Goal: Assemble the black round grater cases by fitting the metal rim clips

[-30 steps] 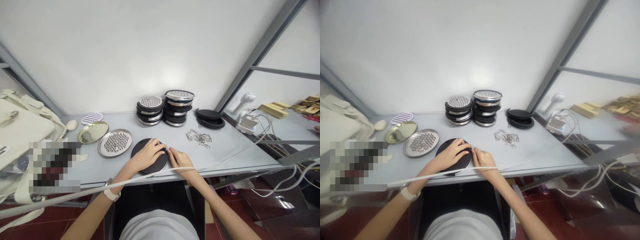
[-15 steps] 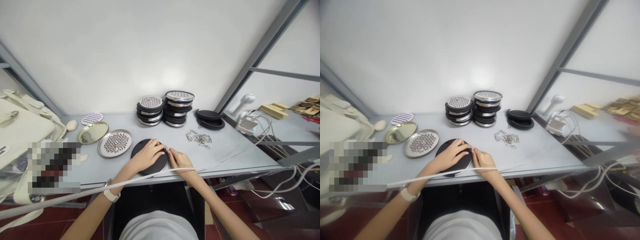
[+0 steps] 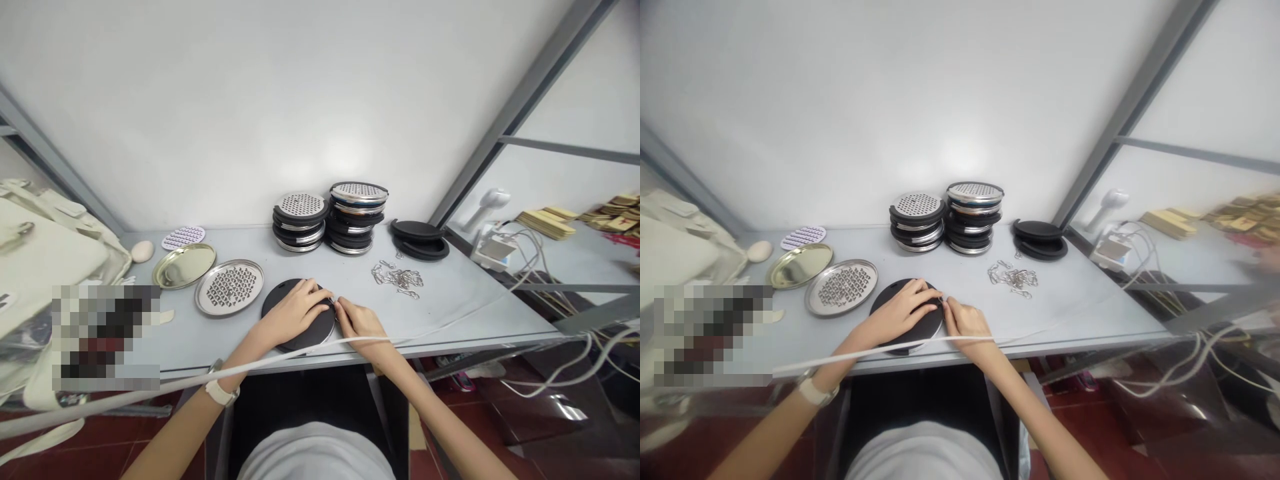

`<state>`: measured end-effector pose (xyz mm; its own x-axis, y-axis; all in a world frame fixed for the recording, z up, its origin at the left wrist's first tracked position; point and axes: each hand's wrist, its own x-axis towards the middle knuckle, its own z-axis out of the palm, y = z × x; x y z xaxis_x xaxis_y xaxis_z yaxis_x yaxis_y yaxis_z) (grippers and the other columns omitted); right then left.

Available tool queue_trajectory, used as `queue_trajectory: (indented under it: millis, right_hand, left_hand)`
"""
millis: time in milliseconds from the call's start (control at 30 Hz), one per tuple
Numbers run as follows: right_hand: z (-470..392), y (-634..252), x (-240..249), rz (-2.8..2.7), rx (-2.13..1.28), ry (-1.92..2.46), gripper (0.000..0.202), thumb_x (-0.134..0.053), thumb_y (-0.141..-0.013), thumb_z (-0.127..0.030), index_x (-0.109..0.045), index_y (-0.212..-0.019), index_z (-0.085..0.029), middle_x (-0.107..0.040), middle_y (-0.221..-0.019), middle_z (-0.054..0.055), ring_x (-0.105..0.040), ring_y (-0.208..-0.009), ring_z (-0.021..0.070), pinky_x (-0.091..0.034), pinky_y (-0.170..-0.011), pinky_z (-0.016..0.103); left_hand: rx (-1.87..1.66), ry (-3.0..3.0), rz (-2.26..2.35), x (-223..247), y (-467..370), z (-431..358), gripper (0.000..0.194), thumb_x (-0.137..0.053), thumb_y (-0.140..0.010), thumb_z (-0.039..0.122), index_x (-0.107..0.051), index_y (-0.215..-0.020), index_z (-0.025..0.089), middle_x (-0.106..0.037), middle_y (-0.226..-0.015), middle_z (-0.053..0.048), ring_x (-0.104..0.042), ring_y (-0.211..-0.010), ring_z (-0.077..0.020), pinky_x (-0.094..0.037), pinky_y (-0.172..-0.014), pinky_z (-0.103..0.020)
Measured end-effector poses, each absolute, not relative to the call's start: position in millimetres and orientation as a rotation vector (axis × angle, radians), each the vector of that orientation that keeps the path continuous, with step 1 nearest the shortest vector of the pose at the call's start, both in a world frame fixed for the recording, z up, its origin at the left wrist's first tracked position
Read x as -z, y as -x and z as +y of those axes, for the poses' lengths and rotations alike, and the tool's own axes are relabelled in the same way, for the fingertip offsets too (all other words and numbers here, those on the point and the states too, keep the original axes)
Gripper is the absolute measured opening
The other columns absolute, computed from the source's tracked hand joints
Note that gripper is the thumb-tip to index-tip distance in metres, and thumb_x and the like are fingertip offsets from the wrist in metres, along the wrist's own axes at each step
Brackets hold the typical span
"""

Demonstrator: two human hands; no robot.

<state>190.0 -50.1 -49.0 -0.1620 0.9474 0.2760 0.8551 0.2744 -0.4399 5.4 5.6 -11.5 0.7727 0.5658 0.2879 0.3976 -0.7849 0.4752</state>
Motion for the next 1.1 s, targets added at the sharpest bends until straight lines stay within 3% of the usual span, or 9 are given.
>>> queue_trajectory:
  millis: [1100]
  right_hand:
    - [-50.0, -190.5, 50.5, -2.060, -0.237, 1.603, 0.033, -0.026, -0.098, -0.029, -0.055, -0.089, -0.017, -0.059, -0.061, 0.002, -0.053, -0.049, 0.0156, -0.030, -0.052, 0.025]
  left_hand:
    - [-0.604, -2.602, 0.749, 12.3, -5.9, 5.3, 0.026, -0.044, -0.097, 0.025, -0.054, -0.121, 0.021, -0.052, -0.103, -0.007, -0.050, -0.101, -0.0213, -0.043, -0.094, -0.038]
